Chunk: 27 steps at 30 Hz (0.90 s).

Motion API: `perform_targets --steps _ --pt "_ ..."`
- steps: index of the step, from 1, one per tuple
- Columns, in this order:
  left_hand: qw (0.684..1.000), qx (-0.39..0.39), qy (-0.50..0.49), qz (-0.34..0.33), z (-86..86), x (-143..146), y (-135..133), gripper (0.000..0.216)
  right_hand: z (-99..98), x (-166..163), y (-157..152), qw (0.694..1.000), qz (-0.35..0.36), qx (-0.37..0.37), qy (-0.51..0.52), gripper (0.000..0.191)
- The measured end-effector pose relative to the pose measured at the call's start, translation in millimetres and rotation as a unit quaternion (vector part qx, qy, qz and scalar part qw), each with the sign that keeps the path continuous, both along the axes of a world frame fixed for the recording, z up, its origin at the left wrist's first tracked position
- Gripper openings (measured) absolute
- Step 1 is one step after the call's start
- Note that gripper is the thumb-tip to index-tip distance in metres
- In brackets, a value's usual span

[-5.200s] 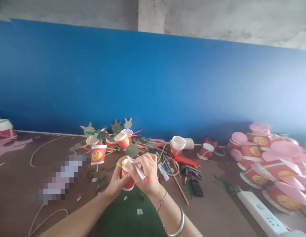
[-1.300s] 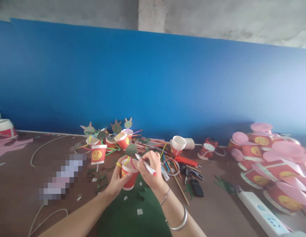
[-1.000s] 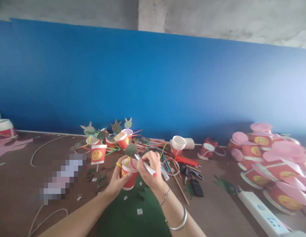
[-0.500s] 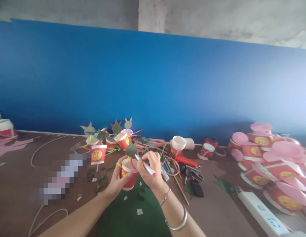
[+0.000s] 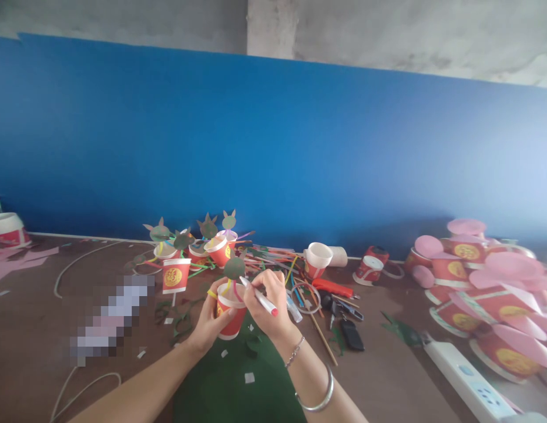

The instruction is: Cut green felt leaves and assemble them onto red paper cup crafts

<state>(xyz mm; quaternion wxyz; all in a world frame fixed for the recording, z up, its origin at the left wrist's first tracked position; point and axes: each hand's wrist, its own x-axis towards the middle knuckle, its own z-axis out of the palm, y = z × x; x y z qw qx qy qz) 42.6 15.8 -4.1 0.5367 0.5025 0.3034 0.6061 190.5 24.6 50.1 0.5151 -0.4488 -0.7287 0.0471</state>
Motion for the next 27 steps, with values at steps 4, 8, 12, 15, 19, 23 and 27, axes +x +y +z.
perform_targets --steps 4,8,12,15,19,23,27 --pt "1.000 0.006 0.000 0.000 1.2 0.3 0.2 0.060 0.0 -0.1 -0.1 1.000 -0.004 -0.003 0.000 0.015" --pt "1.000 0.004 -0.001 0.000 1.7 0.6 -0.3 0.061 0.3 -0.2 -0.5 1.000 -0.004 -0.002 -0.001 0.015" --pt "1.000 -0.002 0.003 0.001 2.4 0.2 -1.0 0.061 1.3 -0.5 -0.7 1.000 -0.006 -0.001 0.003 0.016" --pt "1.000 -0.002 0.008 0.006 2.2 -0.3 -0.8 0.060 2.0 -0.4 -1.5 1.000 0.001 0.001 0.008 0.016" --pt "1.000 -0.003 0.011 0.011 0.0 -0.7 0.1 0.060 0.9 0.9 -2.1 0.999 0.000 0.009 0.037 0.016" --pt "1.000 -0.007 0.009 0.010 -0.9 -0.5 0.2 0.060 0.0 1.7 -1.6 0.999 -0.010 0.007 0.044 0.017" --pt "1.000 -0.007 0.004 0.011 -0.1 -0.5 -0.2 0.061 1.1 0.7 -1.9 0.999 -0.007 0.006 0.035 0.016"
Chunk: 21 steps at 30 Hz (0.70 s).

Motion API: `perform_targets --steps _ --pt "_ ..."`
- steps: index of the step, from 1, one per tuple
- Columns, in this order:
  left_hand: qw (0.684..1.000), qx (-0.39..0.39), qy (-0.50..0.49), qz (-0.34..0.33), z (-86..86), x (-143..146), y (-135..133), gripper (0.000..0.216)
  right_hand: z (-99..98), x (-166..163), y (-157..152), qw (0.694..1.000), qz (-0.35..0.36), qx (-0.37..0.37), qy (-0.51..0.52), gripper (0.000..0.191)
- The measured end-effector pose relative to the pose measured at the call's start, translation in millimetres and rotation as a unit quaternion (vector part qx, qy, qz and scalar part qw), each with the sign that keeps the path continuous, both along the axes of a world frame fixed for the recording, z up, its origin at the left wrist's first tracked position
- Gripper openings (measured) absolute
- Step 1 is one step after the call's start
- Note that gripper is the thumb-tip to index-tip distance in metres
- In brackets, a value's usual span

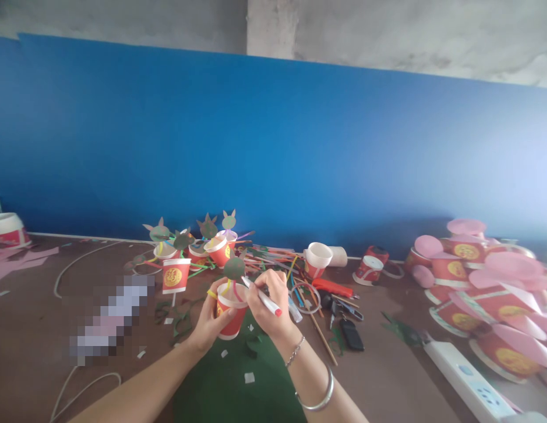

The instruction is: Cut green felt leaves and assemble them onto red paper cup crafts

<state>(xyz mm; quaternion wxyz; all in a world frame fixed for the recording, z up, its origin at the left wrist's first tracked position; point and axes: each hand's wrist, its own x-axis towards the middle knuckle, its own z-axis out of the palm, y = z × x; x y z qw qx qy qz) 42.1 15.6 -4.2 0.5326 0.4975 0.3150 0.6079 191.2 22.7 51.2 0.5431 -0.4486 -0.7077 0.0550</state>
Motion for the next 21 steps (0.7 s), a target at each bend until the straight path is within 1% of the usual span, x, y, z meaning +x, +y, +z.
perform_targets --steps 10,16,19,21 --pt "1.000 0.000 -0.007 -0.009 1.1 0.8 -0.4 0.061 -0.5 -0.5 1.5 1.000 -0.002 -0.003 -0.028 0.016" --pt "1.000 -0.005 -0.006 -0.003 2.5 0.9 -0.7 0.062 -0.6 -0.7 1.3 1.000 -0.005 -0.004 -0.024 0.016" --pt "1.000 -0.005 -0.007 -0.007 0.5 1.0 -0.1 0.061 1.5 -1.5 -1.2 1.000 0.001 0.002 -0.017 0.016" --pt "1.000 -0.003 -0.013 -0.013 -0.8 1.0 0.1 0.060 3.3 -2.9 -3.7 1.000 0.017 0.014 -0.016 0.015"
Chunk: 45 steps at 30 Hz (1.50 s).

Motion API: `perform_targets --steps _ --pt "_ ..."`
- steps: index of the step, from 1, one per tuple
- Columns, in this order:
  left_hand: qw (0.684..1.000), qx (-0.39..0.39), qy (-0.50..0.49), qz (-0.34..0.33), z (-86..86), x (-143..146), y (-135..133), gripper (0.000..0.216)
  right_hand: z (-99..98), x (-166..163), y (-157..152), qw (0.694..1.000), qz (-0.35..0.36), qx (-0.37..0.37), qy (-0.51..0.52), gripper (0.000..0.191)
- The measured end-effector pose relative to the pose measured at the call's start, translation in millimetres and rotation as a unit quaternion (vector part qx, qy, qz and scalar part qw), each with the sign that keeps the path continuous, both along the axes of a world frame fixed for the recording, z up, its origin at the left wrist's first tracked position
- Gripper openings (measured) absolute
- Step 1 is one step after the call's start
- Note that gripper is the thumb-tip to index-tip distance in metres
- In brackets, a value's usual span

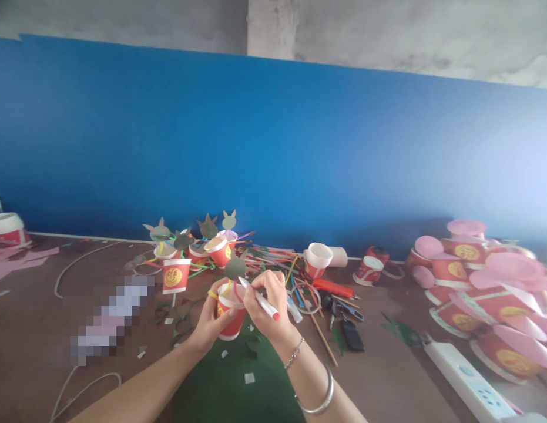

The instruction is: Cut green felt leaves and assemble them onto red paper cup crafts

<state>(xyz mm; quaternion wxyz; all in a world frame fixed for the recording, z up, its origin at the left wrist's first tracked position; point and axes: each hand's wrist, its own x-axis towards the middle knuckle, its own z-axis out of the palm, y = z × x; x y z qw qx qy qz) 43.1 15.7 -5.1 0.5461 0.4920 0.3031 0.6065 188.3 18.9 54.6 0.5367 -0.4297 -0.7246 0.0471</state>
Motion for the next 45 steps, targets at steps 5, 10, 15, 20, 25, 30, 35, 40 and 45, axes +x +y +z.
perform_targets --steps 5,10,15,20,25,30,35,40,45 --pt "1.000 0.004 -0.004 -0.017 0.7 -0.1 -1.1 0.058 4.9 -6.3 -5.6 0.999 0.037 0.017 -0.019 0.013" --pt "1.000 0.003 -0.006 -0.023 1.9 0.6 -1.4 0.060 6.9 -9.2 -7.3 0.999 0.032 0.013 -0.022 0.012" --pt "0.999 0.017 -0.004 -0.027 0.4 0.4 -0.6 0.059 4.7 -8.7 -6.8 0.999 0.029 0.013 -0.020 0.011" --pt "0.999 0.015 0.007 -0.035 -0.7 -0.2 -1.3 0.060 1.0 -8.6 -4.8 0.999 0.033 0.012 -0.021 0.011" --pt "0.999 0.018 0.000 -0.040 -3.6 0.4 -1.1 0.061 -0.6 -7.8 -3.6 0.999 0.041 0.013 -0.024 0.012" --pt "0.999 0.025 0.004 -0.037 -3.2 0.1 -0.5 0.061 -0.4 -7.5 -3.2 0.999 0.037 0.012 -0.023 0.012" --pt "0.999 0.027 0.014 -0.038 -2.6 -0.3 -0.2 0.061 -1.3 -7.3 -2.7 0.999 0.037 0.016 -0.024 0.012" --pt "0.999 0.024 0.011 -0.042 -5.3 0.2 0.1 0.062 -1.9 -7.0 -2.2 0.999 0.036 0.020 -0.026 0.013" --pt "0.999 0.025 0.011 -0.042 -5.7 -0.1 1.0 0.062 -1.2 -7.3 -2.4 0.999 0.035 0.016 -0.025 0.013"
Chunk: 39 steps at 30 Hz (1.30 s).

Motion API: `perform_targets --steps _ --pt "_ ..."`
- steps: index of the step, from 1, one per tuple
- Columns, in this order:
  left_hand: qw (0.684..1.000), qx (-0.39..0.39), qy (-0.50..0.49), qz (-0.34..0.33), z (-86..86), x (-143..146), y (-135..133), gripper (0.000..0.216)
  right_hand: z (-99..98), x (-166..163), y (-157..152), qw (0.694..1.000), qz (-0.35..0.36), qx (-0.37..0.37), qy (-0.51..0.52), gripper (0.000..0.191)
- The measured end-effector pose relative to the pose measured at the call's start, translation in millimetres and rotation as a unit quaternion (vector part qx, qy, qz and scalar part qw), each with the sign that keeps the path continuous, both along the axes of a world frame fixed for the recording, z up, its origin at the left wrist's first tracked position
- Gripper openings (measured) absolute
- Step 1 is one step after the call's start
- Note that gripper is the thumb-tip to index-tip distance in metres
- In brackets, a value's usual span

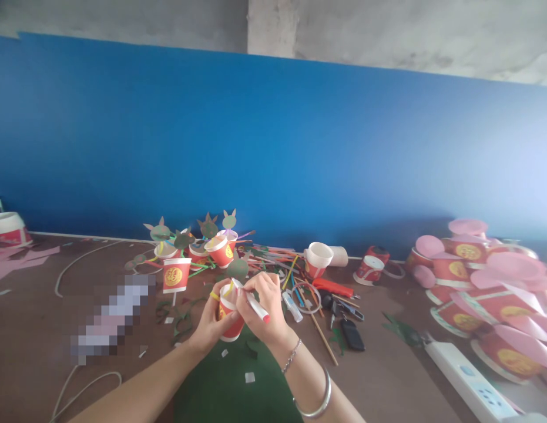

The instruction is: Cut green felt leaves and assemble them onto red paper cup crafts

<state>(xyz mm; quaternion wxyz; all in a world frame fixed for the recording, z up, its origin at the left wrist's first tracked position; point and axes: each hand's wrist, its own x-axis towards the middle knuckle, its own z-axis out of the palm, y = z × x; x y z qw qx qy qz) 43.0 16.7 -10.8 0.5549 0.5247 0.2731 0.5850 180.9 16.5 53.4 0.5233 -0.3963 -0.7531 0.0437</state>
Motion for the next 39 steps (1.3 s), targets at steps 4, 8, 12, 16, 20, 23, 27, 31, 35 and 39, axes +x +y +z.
perform_targets --steps 4,8,12,16,20,23,27,31,35,39 --pt "1.000 -0.004 -0.013 -0.003 0.5 0.3 0.4 0.060 2.7 -0.4 -2.0 1.000 0.000 0.008 0.004 0.013" --pt "1.000 -0.002 -0.017 -0.005 1.9 0.4 -0.3 0.058 6.7 -1.2 -4.6 1.000 0.001 0.025 0.013 0.013" --pt "1.000 -0.005 -0.009 0.000 2.9 0.0 -1.4 0.059 8.0 -2.2 -5.5 1.000 -0.003 0.021 0.006 0.012" --pt "1.000 -0.007 -0.006 0.001 0.9 0.0 -1.1 0.060 6.6 -2.4 -4.7 1.000 -0.003 0.004 -0.001 0.011" --pt "1.000 -0.014 -0.011 0.004 -1.3 0.3 -0.1 0.063 4.3 -1.8 -3.4 1.000 -0.001 -0.002 -0.005 0.011" --pt "1.000 -0.005 -0.008 0.004 0.0 0.3 -0.5 0.061 2.7 -1.0 -2.8 1.000 -0.003 -0.006 -0.004 0.011" --pt "1.000 -0.002 -0.006 0.005 2.2 0.4 -1.3 0.060 1.6 -0.4 -2.5 1.000 0.000 -0.009 -0.008 0.010" --pt "1.000 0.004 -0.002 0.005 -1.0 0.5 0.2 0.060 2.1 -0.8 -2.1 1.000 0.002 -0.005 -0.004 0.010" --pt "1.000 0.013 -0.002 0.003 -4.1 0.2 1.6 0.060 2.6 -1.1 -1.7 1.000 -0.001 -0.007 -0.002 0.011" --pt "1.000 0.007 0.000 0.009 -2.4 0.1 1.0 0.061 3.4 -1.2 -2.4 1.000 -0.001 -0.004 -0.007 0.011"
